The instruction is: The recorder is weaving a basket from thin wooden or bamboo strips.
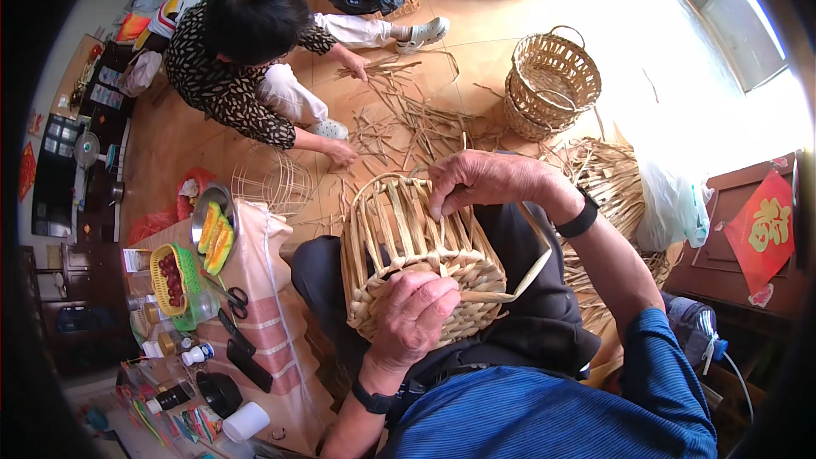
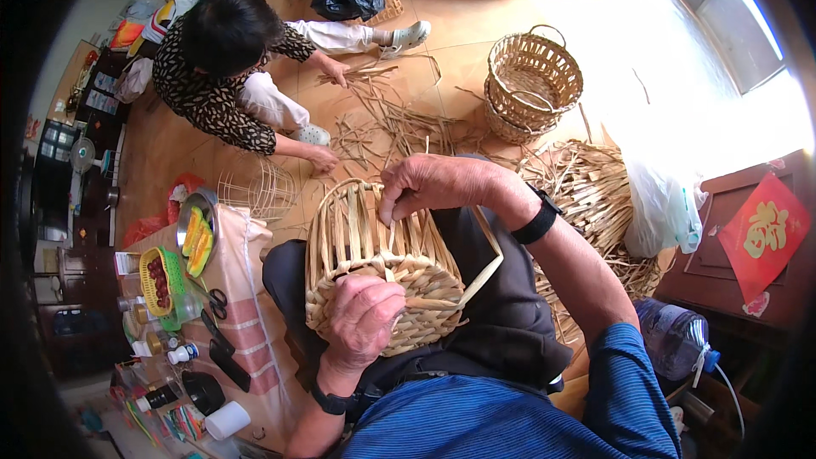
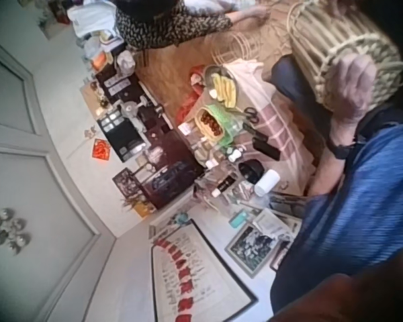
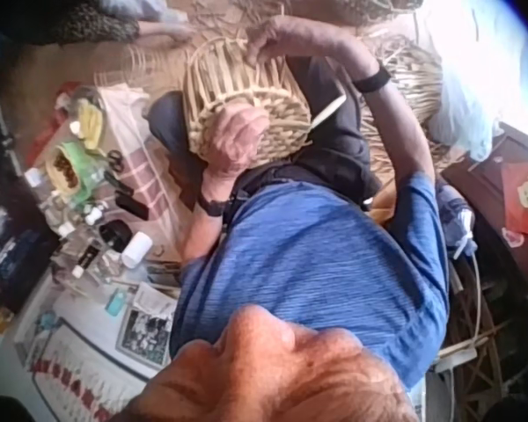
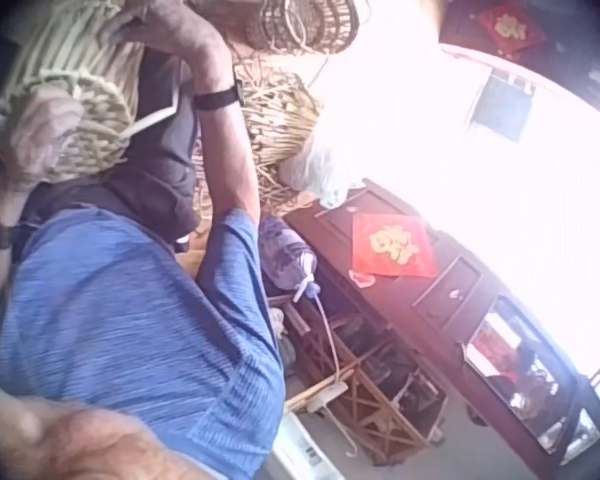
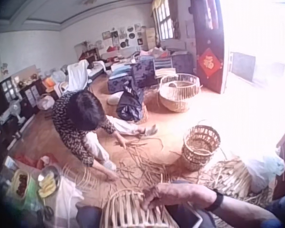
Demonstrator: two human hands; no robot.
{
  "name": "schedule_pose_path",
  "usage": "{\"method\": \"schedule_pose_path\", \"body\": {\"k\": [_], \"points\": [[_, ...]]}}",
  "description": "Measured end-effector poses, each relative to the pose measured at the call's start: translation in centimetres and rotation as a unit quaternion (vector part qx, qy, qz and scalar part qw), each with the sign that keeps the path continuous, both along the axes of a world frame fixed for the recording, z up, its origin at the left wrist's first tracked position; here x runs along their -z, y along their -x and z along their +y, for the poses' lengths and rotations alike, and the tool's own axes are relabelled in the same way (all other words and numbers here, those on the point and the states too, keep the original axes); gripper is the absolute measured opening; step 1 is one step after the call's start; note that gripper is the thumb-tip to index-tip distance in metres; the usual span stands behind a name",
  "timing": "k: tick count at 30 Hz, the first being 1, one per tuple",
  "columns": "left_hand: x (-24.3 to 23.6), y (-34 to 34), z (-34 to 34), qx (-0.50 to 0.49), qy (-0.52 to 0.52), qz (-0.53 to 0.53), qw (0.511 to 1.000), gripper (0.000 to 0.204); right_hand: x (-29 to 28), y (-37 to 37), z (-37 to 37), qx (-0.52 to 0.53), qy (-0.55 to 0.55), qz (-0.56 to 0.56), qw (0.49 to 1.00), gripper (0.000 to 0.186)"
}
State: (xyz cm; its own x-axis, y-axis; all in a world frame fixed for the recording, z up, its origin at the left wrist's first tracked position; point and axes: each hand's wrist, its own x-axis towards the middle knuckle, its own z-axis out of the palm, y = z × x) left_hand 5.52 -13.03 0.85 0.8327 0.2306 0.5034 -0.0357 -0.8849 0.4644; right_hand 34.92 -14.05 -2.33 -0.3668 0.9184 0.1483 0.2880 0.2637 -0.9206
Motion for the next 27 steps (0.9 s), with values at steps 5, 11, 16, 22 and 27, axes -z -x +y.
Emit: {"method": "schedule_pose_path", "body": {"k": [5, 11, 16, 22, 27], "points": [[0.0, 0.0, -0.1, 0.004, -0.011, 0.002, 1.000, 0.021, -1.4, 0.4, -0.4, 0.005, 0.023, -0.018, 1.000, 0.008], [0.1, -0.2, 0.0, 0.014, -0.024, 0.007, 1.000, 0.025, 0.2, 0.0, -0.4, 0.004, 0.007, 0.002, 1.000, 0.008], [0.2, -0.1, 0.1, 0.023, -0.028, 0.017, 0.999, 0.026, 1.4, -0.4, 0.0, 0.002, 0.031, 0.031, 0.999, 0.012], [0.0, -0.4, -0.1, 0.018, -0.032, 0.020, 0.999, 0.020, 1.7, 0.0, 0.3, -0.036, 0.006, 0.052, 0.998, 0.014], [0.3, -0.4, -0.3, 0.015, -0.037, 0.021, 0.999, 0.021, 1.5, -0.9, 0.3, -0.019, 0.050, 0.053, 0.997, 0.012]]}}
